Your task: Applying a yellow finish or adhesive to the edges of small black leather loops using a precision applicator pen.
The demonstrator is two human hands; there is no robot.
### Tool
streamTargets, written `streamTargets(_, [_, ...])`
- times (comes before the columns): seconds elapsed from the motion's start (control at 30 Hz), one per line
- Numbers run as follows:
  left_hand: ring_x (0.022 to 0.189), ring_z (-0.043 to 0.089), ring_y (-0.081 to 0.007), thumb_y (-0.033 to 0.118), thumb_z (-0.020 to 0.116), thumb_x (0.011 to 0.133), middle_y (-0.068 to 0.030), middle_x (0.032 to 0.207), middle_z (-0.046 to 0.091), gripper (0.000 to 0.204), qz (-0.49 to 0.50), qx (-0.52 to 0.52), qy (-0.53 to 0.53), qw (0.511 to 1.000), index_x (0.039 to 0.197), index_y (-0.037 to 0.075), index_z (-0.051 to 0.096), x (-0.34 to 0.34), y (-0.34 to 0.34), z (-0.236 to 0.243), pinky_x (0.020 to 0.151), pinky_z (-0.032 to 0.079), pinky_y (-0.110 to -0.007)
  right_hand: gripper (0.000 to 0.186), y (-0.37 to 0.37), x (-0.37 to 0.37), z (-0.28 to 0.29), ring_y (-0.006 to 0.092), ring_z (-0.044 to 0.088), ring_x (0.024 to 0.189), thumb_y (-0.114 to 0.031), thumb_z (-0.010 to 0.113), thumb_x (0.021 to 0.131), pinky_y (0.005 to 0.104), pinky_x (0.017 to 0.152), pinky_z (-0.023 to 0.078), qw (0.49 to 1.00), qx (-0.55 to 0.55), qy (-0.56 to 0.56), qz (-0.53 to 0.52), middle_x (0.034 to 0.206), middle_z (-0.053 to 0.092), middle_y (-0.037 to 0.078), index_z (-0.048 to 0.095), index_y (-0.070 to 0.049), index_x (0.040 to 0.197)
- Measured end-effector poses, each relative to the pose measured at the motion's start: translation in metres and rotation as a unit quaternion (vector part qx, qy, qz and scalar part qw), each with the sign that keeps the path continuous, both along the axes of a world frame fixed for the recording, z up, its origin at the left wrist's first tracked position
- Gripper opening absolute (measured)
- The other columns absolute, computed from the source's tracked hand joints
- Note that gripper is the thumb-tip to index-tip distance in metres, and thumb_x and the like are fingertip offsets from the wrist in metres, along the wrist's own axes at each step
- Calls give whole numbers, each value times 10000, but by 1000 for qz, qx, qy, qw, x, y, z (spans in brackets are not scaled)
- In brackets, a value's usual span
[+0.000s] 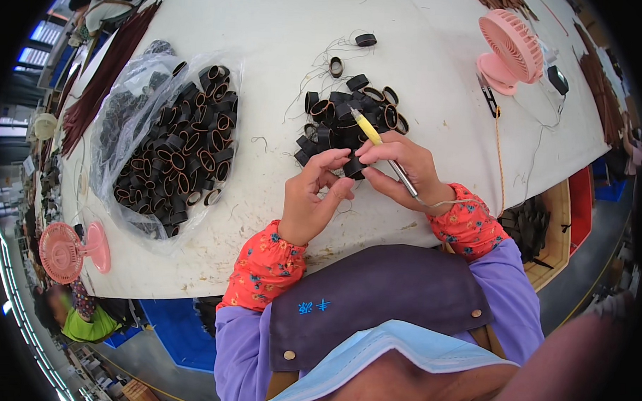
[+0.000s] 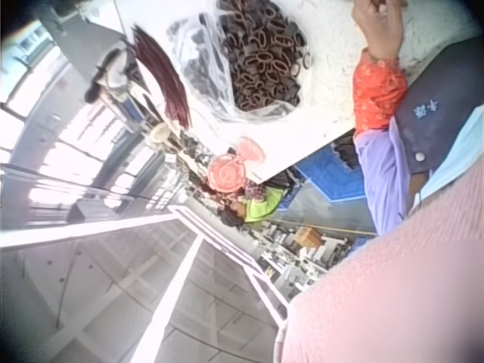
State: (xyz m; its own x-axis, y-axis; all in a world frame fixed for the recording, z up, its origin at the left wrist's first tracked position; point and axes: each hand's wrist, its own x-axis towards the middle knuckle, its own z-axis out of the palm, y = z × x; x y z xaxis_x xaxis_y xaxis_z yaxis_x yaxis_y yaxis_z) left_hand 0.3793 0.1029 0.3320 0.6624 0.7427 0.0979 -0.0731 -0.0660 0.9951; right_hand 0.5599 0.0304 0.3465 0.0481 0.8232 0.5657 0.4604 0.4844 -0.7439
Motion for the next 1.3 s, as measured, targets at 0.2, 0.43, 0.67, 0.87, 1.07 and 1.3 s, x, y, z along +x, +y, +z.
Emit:
streamTargets(0.2, [642,528,-61,-5,683,793,-23,799,620,250,-50,12,26,998,1039,36,664,-9,13,0,577,423,-195,308,-1,3,-1,194,621,823,66,664,729,282,718,509,1000,-4,4,24,934,620,86,598,-69,997])
streamTargets(0.43, [650,499,-53,-48,674,777,-23,785,604,205,-6,148,22,989,955,50,701,-10,15,1,546,377,-196,309,-1,1,0,186,624,806,72,667,718,271,706,511,999,-12,5,45,936,614,90,598,-70,985])
streamTargets(0.67, [675,501,-47,12,580,891,-33,899,605,70,-27,-75,-66,995,958,26,566,-3,5,-5,557,385,-179,280,-2,-3,0,188,616,815,68,671,722,275,723,507,999,-17,10,32,930,598,90,584,-69,950])
streamTargets(0.87, [683,492,-39,86,516,950,-9,847,545,66,-74,-121,-84,986,994,53,478,-5,6,-12,598,406,-174,245,-3,-1,4,204,593,912,-116,594,878,316,831,470,996,-68,35,38,958,598,99,510,-44,1096])
streamTargets(1.07, [725,498,-69,69,516,946,0,836,509,55,-46,-63,-70,995,989,47,491,-4,6,-12,660,423,-208,272,-6,5,-3,168,630,736,-228,418,993,327,767,502,908,-99,368,174,788,593,91,499,12,1091])
streamTargets(1.3, [698,522,-49,45,533,930,-1,844,541,43,-34,-32,-54,997,962,22,517,-4,6,-12,635,442,-196,261,-10,5,-2,121,601,572,-197,416,990,232,528,451,909,-145,361,148,696,576,50,569,10,946])
